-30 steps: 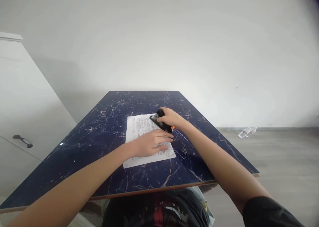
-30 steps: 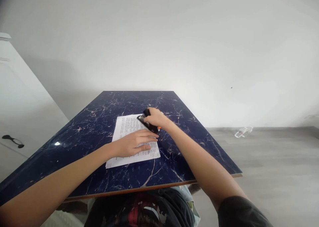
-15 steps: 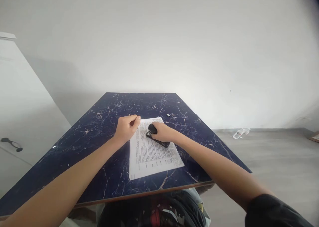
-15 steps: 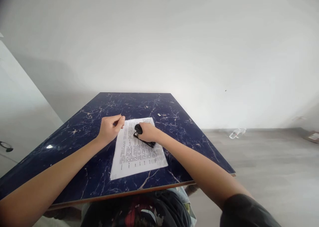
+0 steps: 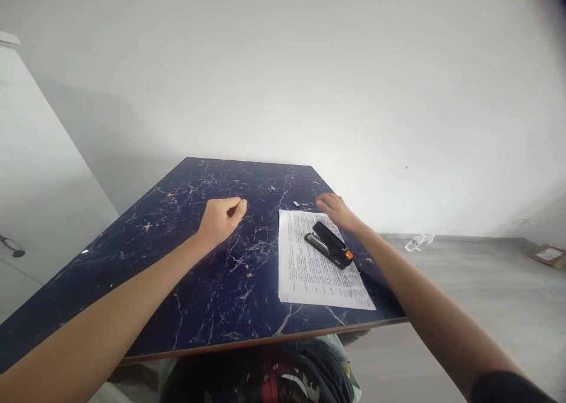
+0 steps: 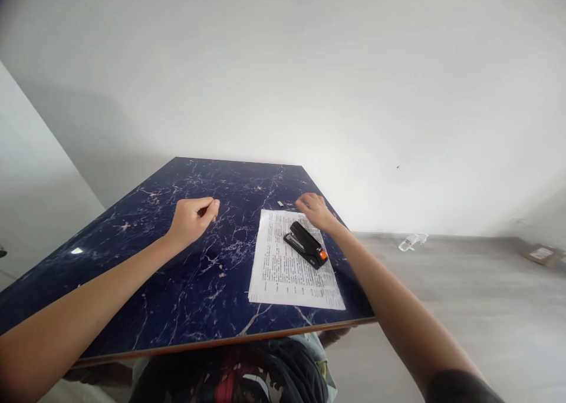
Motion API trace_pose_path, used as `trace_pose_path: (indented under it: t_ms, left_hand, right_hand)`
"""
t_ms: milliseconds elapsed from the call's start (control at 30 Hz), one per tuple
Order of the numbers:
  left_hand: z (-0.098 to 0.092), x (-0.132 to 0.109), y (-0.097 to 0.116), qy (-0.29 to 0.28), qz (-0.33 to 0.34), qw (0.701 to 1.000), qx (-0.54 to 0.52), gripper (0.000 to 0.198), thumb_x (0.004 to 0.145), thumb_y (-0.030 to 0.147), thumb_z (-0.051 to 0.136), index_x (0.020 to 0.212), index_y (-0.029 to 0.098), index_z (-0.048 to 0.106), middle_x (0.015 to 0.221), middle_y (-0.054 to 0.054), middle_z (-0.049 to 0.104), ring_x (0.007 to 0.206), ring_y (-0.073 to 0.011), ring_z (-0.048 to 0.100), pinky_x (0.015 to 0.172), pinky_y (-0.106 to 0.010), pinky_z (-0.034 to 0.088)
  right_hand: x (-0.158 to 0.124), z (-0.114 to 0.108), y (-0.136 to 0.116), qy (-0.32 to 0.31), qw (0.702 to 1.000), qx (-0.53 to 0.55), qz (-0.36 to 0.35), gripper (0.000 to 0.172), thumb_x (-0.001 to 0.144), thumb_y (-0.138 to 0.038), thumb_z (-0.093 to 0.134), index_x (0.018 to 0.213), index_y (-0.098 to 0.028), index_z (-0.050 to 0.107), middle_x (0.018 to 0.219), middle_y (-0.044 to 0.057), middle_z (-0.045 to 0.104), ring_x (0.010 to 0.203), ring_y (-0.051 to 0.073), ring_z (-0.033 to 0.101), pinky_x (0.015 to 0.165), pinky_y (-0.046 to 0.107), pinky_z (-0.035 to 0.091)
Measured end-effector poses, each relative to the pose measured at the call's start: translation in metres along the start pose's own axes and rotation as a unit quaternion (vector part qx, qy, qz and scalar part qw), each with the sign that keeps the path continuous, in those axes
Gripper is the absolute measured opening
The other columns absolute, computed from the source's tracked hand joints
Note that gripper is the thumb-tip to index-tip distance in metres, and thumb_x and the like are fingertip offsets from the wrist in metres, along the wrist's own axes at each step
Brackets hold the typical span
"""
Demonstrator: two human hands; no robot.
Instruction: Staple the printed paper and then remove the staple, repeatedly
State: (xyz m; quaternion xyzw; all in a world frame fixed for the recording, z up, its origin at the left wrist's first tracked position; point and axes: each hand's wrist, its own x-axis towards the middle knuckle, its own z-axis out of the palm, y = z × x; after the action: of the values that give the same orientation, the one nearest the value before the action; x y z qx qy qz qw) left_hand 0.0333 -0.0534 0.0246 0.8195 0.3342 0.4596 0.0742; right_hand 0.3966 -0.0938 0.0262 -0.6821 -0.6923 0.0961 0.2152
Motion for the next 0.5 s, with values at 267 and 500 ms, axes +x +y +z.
trace_pose_path:
  t_ms: [267,500]
  left_hand:
    - [-0.022,0.012,-0.041,0.060,-0.086,0.994,-0.004,0.042,0.097,0.036,0.050,0.059,0.020,0.058,0.052,0.000,0.061,0.049,-0.0139,0.058,0.055,-0.025,0.043]
    - [-0.025,0.017,-0.055,0.111,-0.156,0.981,-0.034,0.039,0.095,0.036,0.053,0.060,0.019,0.059,0.052,0.000,0.061,0.046,-0.0135,0.058,0.052,-0.024,0.044]
  right_hand:
    - [0.064,0.083,-0.009,-0.138,0.977,-0.129,-0.102,0.077,0.104,-0.063,0.027,0.166,-0.019,0.017,0.173,0.014,0.011,0.161,0.030,0.006,0.127,0.060,0.003]
    - [0.105,0.133,-0.110,-0.150,0.975,-0.088,-0.140,0.082,0.103,-0.066,0.023,0.166,-0.014,0.016,0.172,0.016,0.008,0.161,0.031,0.006,0.125,0.065,0.004]
